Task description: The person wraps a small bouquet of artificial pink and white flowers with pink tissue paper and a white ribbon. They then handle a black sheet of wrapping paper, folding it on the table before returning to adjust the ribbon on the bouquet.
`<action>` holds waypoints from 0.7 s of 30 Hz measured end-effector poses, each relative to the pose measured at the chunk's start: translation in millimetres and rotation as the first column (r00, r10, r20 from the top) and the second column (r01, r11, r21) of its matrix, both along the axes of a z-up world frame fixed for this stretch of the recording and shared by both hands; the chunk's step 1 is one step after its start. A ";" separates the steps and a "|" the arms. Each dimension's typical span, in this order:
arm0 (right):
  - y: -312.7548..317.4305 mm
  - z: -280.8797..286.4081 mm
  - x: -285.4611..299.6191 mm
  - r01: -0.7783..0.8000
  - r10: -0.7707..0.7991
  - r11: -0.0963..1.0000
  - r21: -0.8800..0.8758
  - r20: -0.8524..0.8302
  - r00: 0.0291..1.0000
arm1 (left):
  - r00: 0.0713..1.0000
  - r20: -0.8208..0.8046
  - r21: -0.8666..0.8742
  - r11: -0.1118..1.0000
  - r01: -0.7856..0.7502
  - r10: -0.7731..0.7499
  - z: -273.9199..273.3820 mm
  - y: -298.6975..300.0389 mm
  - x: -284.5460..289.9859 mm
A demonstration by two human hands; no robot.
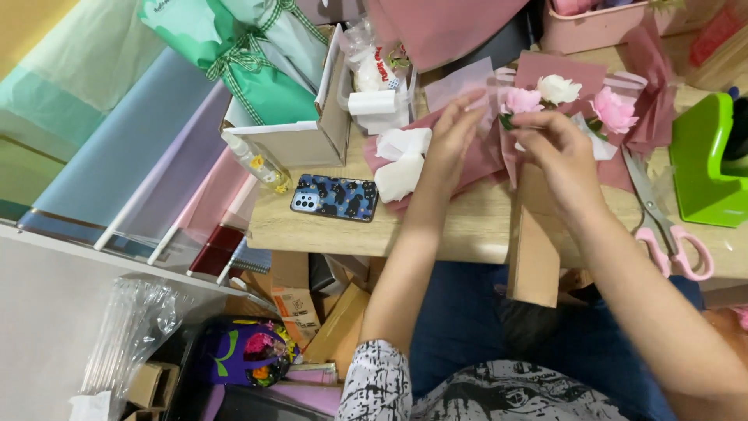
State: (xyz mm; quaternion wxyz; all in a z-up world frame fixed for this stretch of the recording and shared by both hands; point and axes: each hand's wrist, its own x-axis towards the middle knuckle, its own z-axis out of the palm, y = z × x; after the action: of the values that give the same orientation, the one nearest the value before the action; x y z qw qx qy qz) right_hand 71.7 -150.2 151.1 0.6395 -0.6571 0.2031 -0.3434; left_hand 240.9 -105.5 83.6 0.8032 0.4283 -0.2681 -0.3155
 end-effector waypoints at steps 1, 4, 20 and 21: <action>-13.1 2.8 20.8 0.003 -0.003 1.000 0.001 -0.002 1.000 | 1.000 -0.002 0.001 1.000 0.003 -0.003 7.9 -11.3 12.5; -58.5 -6.4 85.3 -0.207 0.203 0.776 0.595 0.075 0.976 | 0.978 0.058 0.174 0.963 -0.206 0.199 23.5 -51.9 54.5; -99.0 -17.5 268.6 0.238 -0.586 -0.057 -0.970 0.225 0.778 | 0.962 -0.182 0.126 0.975 -0.182 0.203 168.4 -118.7 164.1; -85.2 2.4 267.2 0.347 -0.586 -0.351 -0.870 0.493 0.642 | 0.963 -0.200 0.030 0.984 -0.177 0.179 171.9 -119.7 171.4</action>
State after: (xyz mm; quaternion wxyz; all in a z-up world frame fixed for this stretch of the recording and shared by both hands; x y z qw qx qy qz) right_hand 338.9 -235.5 153.5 -0.2656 -0.7689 0.1968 -0.5473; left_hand 412.3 -225.2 255.5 0.8488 0.4211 -0.1440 -0.2855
